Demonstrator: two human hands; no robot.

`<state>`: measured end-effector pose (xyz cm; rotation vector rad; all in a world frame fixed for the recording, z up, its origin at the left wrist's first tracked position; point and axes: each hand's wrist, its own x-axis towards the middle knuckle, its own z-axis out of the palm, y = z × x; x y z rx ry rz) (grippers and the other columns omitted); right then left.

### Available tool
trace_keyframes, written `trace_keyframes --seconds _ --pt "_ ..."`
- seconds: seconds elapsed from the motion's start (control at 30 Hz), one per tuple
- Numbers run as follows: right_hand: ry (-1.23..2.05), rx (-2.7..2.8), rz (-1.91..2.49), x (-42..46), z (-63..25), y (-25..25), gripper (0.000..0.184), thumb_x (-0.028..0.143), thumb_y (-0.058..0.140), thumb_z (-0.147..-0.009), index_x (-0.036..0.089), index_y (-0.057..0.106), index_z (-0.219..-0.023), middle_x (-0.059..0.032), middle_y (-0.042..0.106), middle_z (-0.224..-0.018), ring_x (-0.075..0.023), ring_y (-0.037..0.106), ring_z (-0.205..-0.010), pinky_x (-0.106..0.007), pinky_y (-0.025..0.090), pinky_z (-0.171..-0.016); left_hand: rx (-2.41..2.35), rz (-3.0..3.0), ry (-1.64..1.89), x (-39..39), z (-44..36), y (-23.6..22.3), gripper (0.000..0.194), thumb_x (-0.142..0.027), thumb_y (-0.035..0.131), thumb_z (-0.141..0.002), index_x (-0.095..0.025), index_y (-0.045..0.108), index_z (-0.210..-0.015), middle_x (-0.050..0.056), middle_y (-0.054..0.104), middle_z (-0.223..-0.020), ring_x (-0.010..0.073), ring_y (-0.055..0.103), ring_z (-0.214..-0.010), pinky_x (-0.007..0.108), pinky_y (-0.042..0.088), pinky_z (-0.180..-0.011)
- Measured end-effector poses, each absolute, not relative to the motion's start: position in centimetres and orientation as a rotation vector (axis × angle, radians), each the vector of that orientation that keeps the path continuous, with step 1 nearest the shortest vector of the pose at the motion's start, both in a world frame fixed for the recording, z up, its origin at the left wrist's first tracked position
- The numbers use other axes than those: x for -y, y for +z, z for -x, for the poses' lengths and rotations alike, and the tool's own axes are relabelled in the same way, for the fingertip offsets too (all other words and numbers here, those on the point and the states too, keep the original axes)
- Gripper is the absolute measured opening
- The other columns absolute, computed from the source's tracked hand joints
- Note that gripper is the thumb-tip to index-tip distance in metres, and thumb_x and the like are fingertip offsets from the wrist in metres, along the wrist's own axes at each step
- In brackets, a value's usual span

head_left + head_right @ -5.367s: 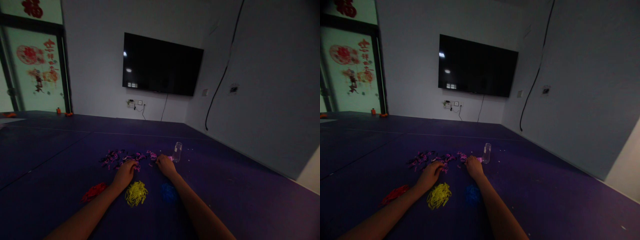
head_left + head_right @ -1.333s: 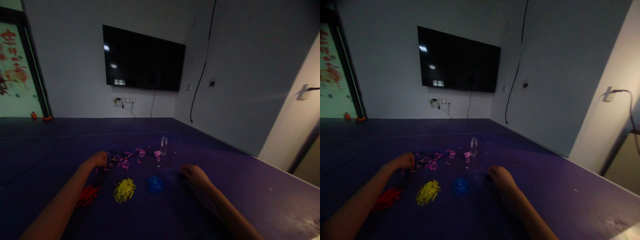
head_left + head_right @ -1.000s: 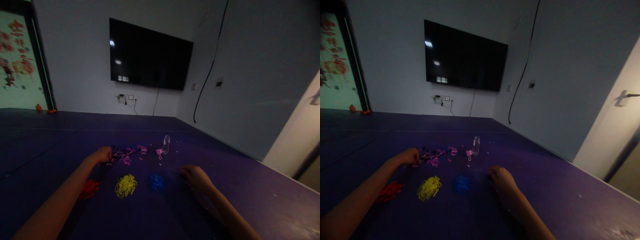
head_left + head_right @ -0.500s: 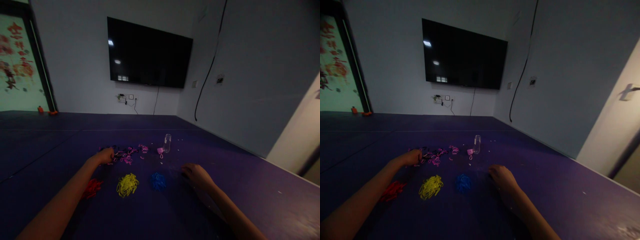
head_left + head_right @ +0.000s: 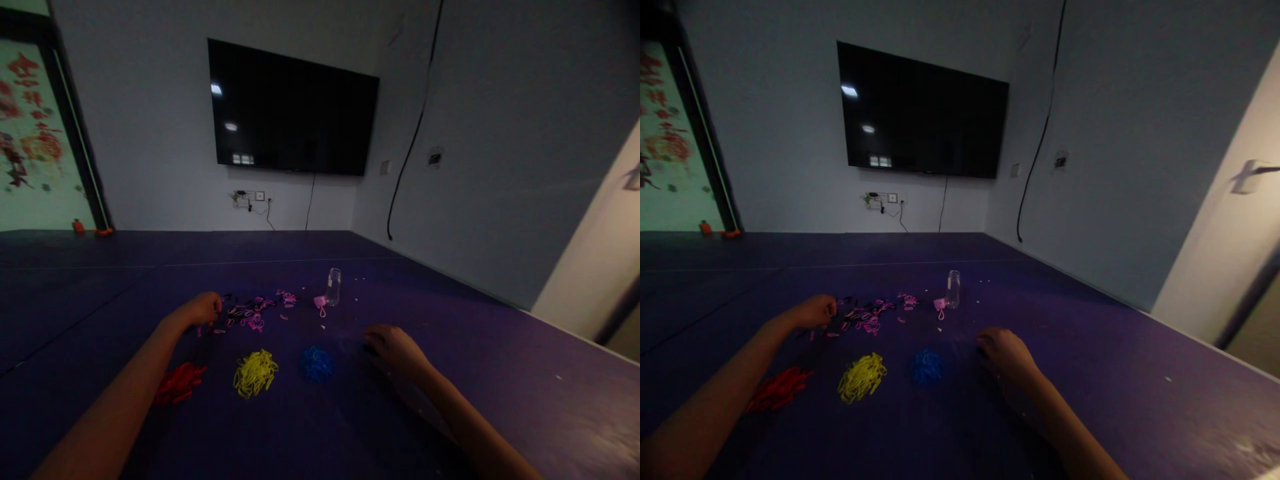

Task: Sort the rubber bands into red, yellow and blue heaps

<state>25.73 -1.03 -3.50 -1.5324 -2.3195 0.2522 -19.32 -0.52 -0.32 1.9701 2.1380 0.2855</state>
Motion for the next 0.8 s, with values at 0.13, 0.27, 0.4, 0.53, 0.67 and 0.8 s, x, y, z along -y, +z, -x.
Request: trace_keyframes --seconds 0.13,0.27,0.4,0.53,0.67,0.8 --pt "0.259 2.301 1.548 1.05 -25.74 -3.43 0.029 0.027 0.04 -0.087 0.017 0.066 -0.096 -0.0076 0.068 -0.098 -0.0211 0.063 -0.089 -0.029 0.043 -0.076 -2.103 -2.0 0.236 0.56 19.46 -0.3 0.019 -0.005 0.046 -0.051 -0.017 0.056 -0.064 -0.002 0.064 -0.059 0.0146 0.064 -0.059 0.019 0.042 -0.053" --pt "0.252 2.301 1.562 1.12 -25.69 -3.38 0.03 0.028 0.04 -0.087 0.018 0.066 -0.096 -0.0074 0.068 -0.1 -0.0217 0.063 -0.09 -0.03 0.043 -0.076 -2.081 -2.039 0.214 0.59 19.5 -0.25 0.019 -0.004 0.047 -0.048 -0.017 0.056 -0.059 -0.001 0.065 -0.061 0.0157 0.064 -0.063 0.02 0.043 -0.055" --pt "0.264 2.296 1.563 1.08 -25.72 -3.43 0.03 0.029 0.04 -0.088 0.018 0.066 -0.096 -0.0072 0.068 -0.1 -0.0214 0.063 -0.09 -0.029 0.044 -0.076 -2.07 -2.052 0.196 0.59 19.4 -0.17 0.019 -0.003 0.051 -0.047 -0.018 0.057 -0.056 -0.002 0.065 -0.06 0.0161 0.063 -0.063 0.021 0.045 -0.058" --pt "0.252 2.315 1.553 1.11 -25.74 -3.36 0.029 0.029 0.04 -0.088 0.018 0.066 -0.096 -0.0073 0.068 -0.1 -0.0208 0.063 -0.089 -0.028 0.043 -0.074 -2.102 -2.009 0.151 0.51 19.28 -0.14 0.019 -0.001 0.054 -0.046 -0.017 0.058 -0.055 -0.003 0.064 -0.057 0.0162 0.064 -0.063 0.021 0.045 -0.057" --pt "0.249 2.32 1.552 1.24 -25.64 -3.21 0.029 0.028 0.04 -0.087 0.019 0.066 -0.094 -0.0068 0.068 -0.097 -0.0204 0.064 -0.087 -0.028 0.043 -0.073 -2.141 -1.985 0.113 0.47 19.06 -0.39 0.021 0.0 0.055 -0.047 -0.017 0.059 -0.057 -0.001 0.066 -0.062 0.0163 0.064 -0.066 0.019 0.044 -0.055" --pt "0.246 2.311 1.562 1.24 -25.57 -3.25 0.03 0.027 0.039 -0.087 0.018 0.067 -0.097 -0.0072 0.068 -0.1 -0.0213 0.063 -0.09 -0.029 0.044 -0.076 -2.154 -1.966 0.084 0.67 18.79 -0.96 0.023 0.0 0.054 -0.048 -0.017 0.061 -0.062 0.0 0.068 -0.067 0.0158 0.063 -0.063 0.019 0.043 -0.052"
